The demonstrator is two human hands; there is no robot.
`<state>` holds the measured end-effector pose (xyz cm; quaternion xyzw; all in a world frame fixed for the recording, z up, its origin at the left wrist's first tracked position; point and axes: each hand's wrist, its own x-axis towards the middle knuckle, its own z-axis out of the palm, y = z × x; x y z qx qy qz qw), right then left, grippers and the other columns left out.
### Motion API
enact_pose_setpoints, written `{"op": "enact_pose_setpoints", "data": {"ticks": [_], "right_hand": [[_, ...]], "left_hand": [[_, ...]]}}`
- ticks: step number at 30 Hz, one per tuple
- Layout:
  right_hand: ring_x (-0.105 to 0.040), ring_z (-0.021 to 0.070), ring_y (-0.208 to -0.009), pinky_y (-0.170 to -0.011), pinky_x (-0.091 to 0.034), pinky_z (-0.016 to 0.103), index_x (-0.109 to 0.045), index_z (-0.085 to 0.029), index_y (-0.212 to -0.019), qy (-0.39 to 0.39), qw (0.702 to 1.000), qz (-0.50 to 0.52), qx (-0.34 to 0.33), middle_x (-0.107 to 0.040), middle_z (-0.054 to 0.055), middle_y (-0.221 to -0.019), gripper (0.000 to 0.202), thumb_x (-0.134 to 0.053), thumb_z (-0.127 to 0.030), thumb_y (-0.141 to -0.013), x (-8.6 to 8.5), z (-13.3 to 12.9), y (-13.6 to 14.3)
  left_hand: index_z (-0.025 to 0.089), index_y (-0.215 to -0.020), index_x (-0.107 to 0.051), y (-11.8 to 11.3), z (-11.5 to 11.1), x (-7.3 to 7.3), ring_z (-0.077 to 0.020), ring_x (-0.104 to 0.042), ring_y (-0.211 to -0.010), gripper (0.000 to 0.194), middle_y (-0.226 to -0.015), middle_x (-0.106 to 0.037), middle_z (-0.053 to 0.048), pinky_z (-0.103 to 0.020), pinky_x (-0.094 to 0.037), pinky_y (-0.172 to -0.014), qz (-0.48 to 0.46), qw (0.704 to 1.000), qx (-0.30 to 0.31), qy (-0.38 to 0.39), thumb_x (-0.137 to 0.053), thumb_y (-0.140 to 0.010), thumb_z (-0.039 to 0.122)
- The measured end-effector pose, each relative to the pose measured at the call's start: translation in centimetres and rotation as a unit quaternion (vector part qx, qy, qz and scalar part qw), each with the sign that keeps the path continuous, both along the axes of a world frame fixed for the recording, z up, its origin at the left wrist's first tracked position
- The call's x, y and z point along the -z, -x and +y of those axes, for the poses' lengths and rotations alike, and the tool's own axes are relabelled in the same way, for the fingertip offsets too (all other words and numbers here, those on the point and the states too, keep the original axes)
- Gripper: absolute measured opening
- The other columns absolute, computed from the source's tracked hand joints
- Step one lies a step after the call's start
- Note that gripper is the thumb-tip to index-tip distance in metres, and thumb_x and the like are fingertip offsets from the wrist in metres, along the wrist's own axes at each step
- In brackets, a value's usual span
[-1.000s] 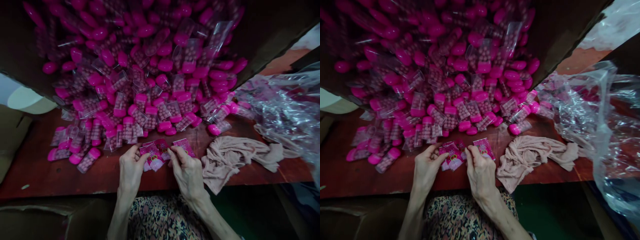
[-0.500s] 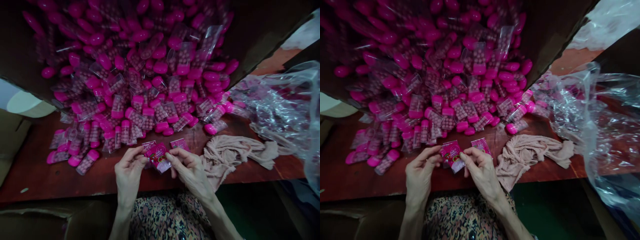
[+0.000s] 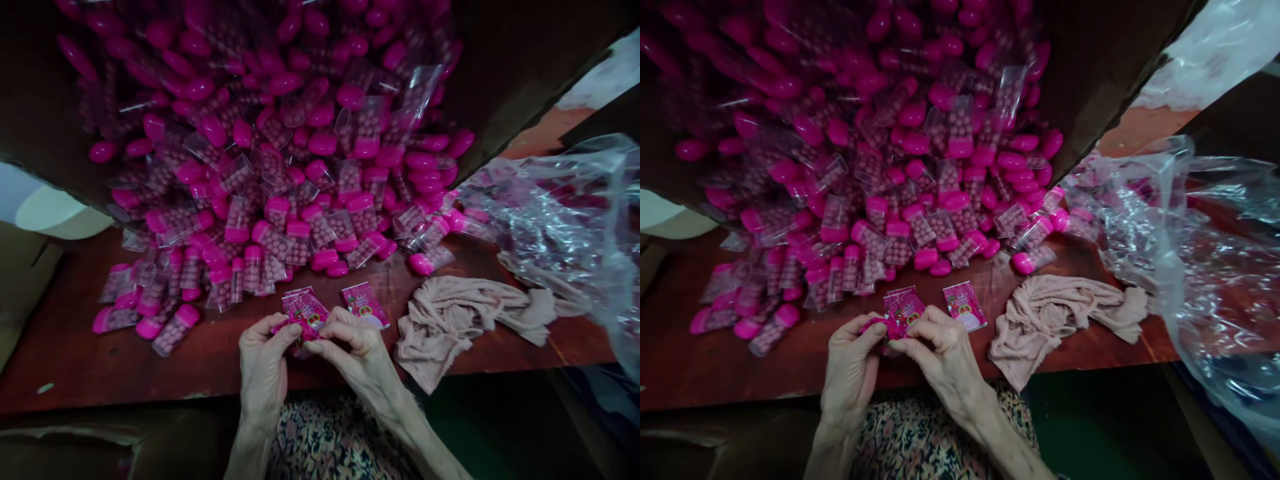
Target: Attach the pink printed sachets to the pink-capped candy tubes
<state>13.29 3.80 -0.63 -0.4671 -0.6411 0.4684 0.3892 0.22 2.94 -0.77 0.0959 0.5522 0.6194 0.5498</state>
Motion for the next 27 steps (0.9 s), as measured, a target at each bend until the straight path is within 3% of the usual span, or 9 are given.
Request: {"op": "enact_pose_setpoints", "data": {"ticks": [5, 10, 11, 13, 16, 18, 22, 27], "right_hand": [[-0.047, 0.0103, -0.058, -0.054, -0.037, 0.022, -0.058, -0.017, -0.060, -0.018, 0.999, -0.033, 0.000, -0.047, -0.002, -0.063, 0.031, -0.051, -0.029, -0.088, -0.1, -0.1, 0.3], [-0.045, 0.0102, -0.053, -0.050, -0.033, 0.023, -0.058, -0.018, -0.063, -0.062, 0.991, -0.120, -0.011, -0.048, -0.002, -0.061, 0.035, -0.043, -0.033, -0.092, -0.7, 0.5, -0.4], [-0.046, 0.0106, -0.053, -0.051, -0.033, 0.023, -0.058, -0.018, -0.066, -0.058, 0.988, -0.143, 0.006, -0.050, -0.001, -0.061, 0.035, -0.041, -0.034, -0.093, -0.9, 0.9, -0.8], [-0.047, 0.0124, -0.053, -0.053, -0.033, 0.025, -0.058, -0.019, -0.072, -0.049, 0.971, -0.210, 0.101, -0.053, 0.000, -0.061, 0.034, -0.040, -0.038, -0.092, -1.1, 2.0, -1.7], [-0.047, 0.0161, -0.053, -0.054, -0.031, 0.029, -0.059, -0.016, -0.076, -0.057, 0.916, -0.298, 0.262, -0.053, 0.003, -0.060, 0.034, -0.043, -0.043, -0.089, -0.7, 4.3, -3.2], [-0.047, 0.0174, -0.052, -0.053, -0.029, 0.030, -0.061, -0.015, -0.077, -0.048, 0.907, -0.298, 0.295, -0.054, 0.005, -0.059, 0.036, -0.046, -0.046, -0.086, 0.0, 5.7, -3.7], [-0.049, 0.0171, -0.048, -0.049, -0.031, 0.029, -0.064, -0.015, -0.069, -0.011, 0.921, -0.245, 0.303, -0.055, 0.004, -0.051, 0.043, -0.051, -0.054, -0.080, 1.1, 7.2, -3.9], [-0.052, 0.0147, -0.041, -0.042, -0.035, 0.026, -0.064, -0.014, -0.072, 0.035, 0.942, -0.154, 0.295, -0.060, 0.002, -0.048, 0.041, -0.053, -0.053, -0.078, 0.1, 5.9, -4.7]], "left_hand": [[0.012, -0.057, -0.069, 0.1, 0.0, 0.1, -0.0079, -0.056, -0.054, 0.022, -0.058, -0.067, -0.001, -0.018, -0.047, -0.057, -0.015, 1.000, 0.002, 0.026, -0.084, -0.043, 0.022], [0.014, -0.057, -0.068, 0.5, 0.0, 0.1, -0.0079, -0.054, -0.051, 0.023, -0.055, -0.065, 0.001, -0.019, -0.046, -0.054, -0.004, 1.000, -0.010, 0.015, -0.084, -0.045, 0.025], [0.014, -0.058, -0.067, 0.6, 0.1, 0.1, -0.0078, -0.054, -0.051, 0.023, -0.055, -0.065, 0.002, -0.019, -0.046, -0.053, -0.009, 1.000, -0.022, 0.012, -0.084, -0.046, 0.026], [0.015, -0.060, -0.067, 1.0, 0.3, -0.1, -0.0076, -0.054, -0.051, 0.024, -0.056, -0.065, 0.003, -0.019, -0.046, -0.054, -0.023, 0.999, -0.048, 0.007, -0.084, -0.046, 0.027], [0.014, -0.060, -0.066, 1.3, 0.6, -0.4, -0.0075, -0.055, -0.051, 0.028, -0.056, -0.064, 0.003, -0.019, -0.047, -0.053, -0.043, 0.997, -0.070, 0.000, -0.085, -0.044, 0.028], [0.014, -0.059, -0.064, 1.2, 0.7, -0.7, -0.0076, -0.054, -0.049, 0.029, -0.055, -0.063, 0.003, -0.019, -0.046, -0.052, -0.053, 0.996, -0.071, 0.000, -0.085, -0.044, 0.028], [0.014, -0.058, -0.062, 1.0, 0.8, -1.0, -0.0070, -0.053, -0.048, 0.031, -0.053, -0.062, 0.004, -0.019, -0.045, -0.050, -0.063, 0.996, -0.070, -0.006, -0.085, -0.044, 0.029], [0.015, -0.058, -0.062, 1.0, 1.0, -0.8, -0.0061, -0.053, -0.047, 0.030, -0.054, -0.062, 0.005, -0.018, -0.044, -0.049, -0.061, 0.993, -0.097, -0.013, -0.085, -0.044, 0.029]]}}
